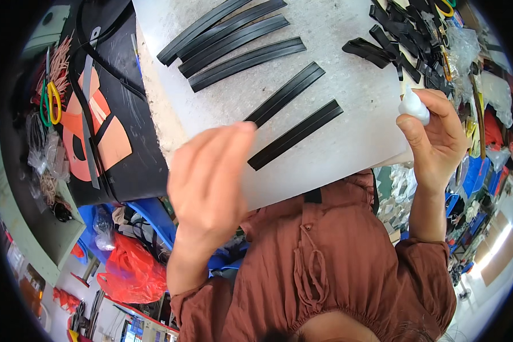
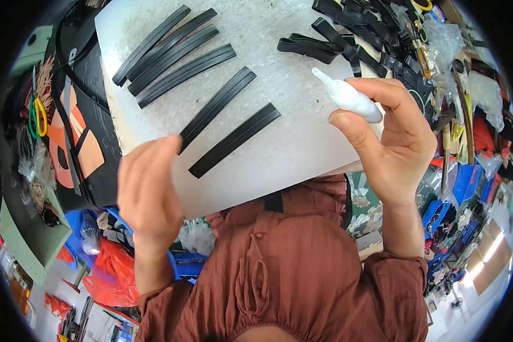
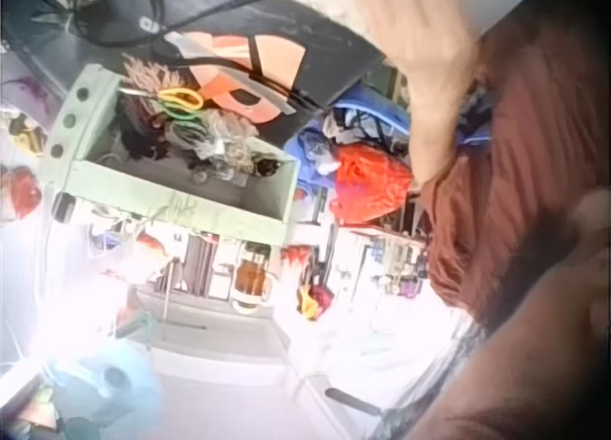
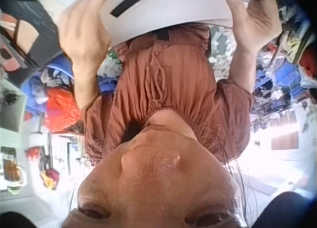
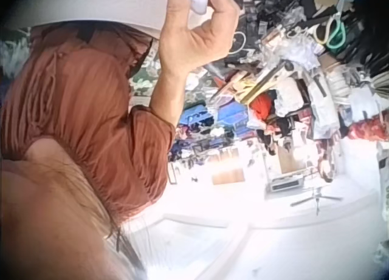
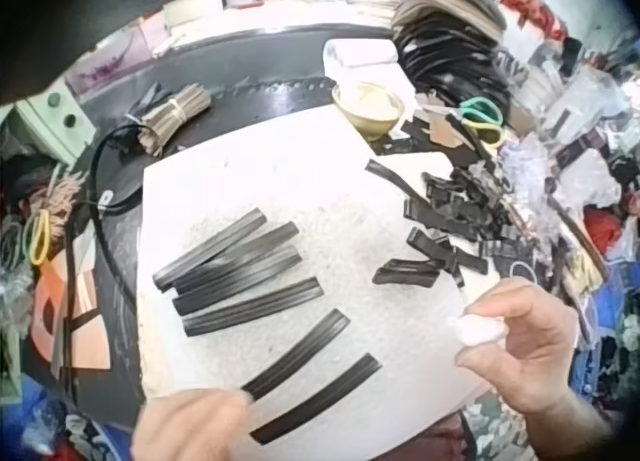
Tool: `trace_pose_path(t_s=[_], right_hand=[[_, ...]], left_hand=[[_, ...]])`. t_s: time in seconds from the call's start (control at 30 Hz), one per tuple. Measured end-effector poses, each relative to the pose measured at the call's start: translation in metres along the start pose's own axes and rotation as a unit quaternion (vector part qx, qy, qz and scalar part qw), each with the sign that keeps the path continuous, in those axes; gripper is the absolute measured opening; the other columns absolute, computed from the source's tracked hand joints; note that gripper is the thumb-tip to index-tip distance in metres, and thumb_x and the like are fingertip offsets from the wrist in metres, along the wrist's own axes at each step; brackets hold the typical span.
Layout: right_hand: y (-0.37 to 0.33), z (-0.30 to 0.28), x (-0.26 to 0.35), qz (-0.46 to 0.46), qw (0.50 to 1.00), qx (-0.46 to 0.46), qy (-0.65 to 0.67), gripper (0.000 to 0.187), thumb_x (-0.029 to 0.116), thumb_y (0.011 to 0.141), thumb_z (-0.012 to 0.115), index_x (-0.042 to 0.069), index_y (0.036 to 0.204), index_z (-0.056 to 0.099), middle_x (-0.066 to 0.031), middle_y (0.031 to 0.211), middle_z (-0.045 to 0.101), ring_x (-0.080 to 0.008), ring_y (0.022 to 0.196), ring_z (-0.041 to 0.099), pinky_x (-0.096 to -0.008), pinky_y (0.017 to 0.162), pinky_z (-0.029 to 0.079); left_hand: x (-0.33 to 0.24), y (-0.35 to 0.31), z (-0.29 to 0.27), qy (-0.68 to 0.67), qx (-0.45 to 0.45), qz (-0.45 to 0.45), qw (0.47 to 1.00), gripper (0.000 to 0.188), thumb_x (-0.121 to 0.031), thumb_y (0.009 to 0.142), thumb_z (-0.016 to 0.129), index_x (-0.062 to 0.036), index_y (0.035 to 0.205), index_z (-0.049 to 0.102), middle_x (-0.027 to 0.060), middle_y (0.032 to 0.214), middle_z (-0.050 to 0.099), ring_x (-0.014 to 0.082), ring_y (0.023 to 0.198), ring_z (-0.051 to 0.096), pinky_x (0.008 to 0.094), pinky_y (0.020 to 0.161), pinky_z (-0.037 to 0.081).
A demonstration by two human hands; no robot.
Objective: The recorder applies adhesive to individual black shoe straps and then gathers them into a bundle.
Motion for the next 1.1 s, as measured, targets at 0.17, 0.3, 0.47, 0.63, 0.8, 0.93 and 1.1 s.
trace_pose_path(t_s=[0.17,0.3,0.47,0.63,0.8,0.93,1.1], right_hand=[[-0.001,0.0,0.0,-0.032,0.999,0.015,-0.025,0.034,0.0,0.08,0.082,-0.004,0.111,0.069,-0.0096,0.104,0.069,-0.0162,0.096,0.063,-0.029,0.086,0.048],[0.003,0.002,0.012,-0.124,0.974,0.107,-0.157,0.034,-0.003,0.078,0.081,-0.003,0.11,0.069,-0.0126,0.106,0.067,-0.0235,0.096,0.063,-0.0339,0.085,0.049],[0.008,0.025,0.03,-0.282,0.903,0.135,-0.294,0.042,-0.004,0.063,0.081,-0.002,0.104,0.072,-0.0121,0.1,0.069,-0.0287,0.088,0.064,-0.0362,0.077,0.051],[0.006,0.036,0.042,-0.364,0.834,0.14,-0.39,0.044,0.005,0.059,0.073,0.002,0.103,0.075,-0.0093,0.1,0.07,-0.0252,0.086,0.063,-0.0334,0.071,0.048],[0.004,0.047,0.044,-0.41,0.803,0.139,-0.409,0.042,0.017,0.064,0.066,0.003,0.103,0.076,-0.0065,0.101,0.07,-0.0222,0.086,0.064,-0.0315,0.068,0.044],[0.002,0.052,0.044,-0.419,0.795,0.143,-0.415,0.041,0.017,0.066,0.065,0.004,0.103,0.076,-0.0054,0.101,0.07,-0.0207,0.086,0.064,-0.0314,0.07,0.043],[0.003,0.043,0.051,-0.389,0.777,0.151,-0.472,0.041,0.017,0.067,0.065,0.004,0.104,0.076,-0.0052,0.101,0.07,-0.0198,0.085,0.065,-0.0325,0.074,0.042]], left_hand=[[0.006,-0.022,-0.008,-0.088,-0.074,-0.092,0.989,0.019,-0.008,0.094,0.064,0.0029,0.108,0.071,0.0157,0.109,0.073,0.0363,0.102,0.068,0.0433,0.09,0.053],[-0.019,-0.037,-0.007,-0.027,0.043,0.015,0.999,0.035,-0.034,0.1,0.062,-0.0028,0.112,0.07,0.0118,0.114,0.073,0.0342,0.108,0.065,0.0431,0.088,0.048],[-0.035,-0.042,0.01,0.079,0.071,0.011,0.994,0.052,-0.058,0.098,0.054,-0.0106,0.112,0.072,0.003,0.116,0.074,0.0238,0.098,0.062,0.0353,0.09,0.035],[-0.034,-0.051,0.007,0.063,0.019,0.016,0.998,0.051,-0.057,0.098,0.055,-0.0102,0.112,0.072,0.0031,0.113,0.074,0.0231,0.096,0.063,0.0354,0.088,0.036],[-0.03,-0.049,0.012,0.072,0.024,-0.001,0.997,0.048,-0.054,0.098,0.057,-0.0097,0.11,0.072,0.0029,0.11,0.074,0.0216,0.093,0.062,0.0347,0.086,0.037],[-0.028,-0.052,0.019,0.057,0.002,-0.002,0.998,0.046,-0.052,0.099,0.057,-0.01,0.108,0.073,0.0014,0.108,0.074,0.0193,0.091,0.059,0.0346,0.085,0.036],[-0.025,-0.053,0.02,0.051,-0.003,-0.001,0.999,0.046,-0.052,0.099,0.056,-0.0096,0.107,0.073,0.0014,0.108,0.074,0.0188,0.09,0.059,0.0337,0.085,0.036]])
Point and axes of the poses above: each hand's wrist, its own y-axis towards the middle knuckle, its own z-axis out of the palm, x = y × z, the point moved 1 cm from there along y, towards the middle knuckle
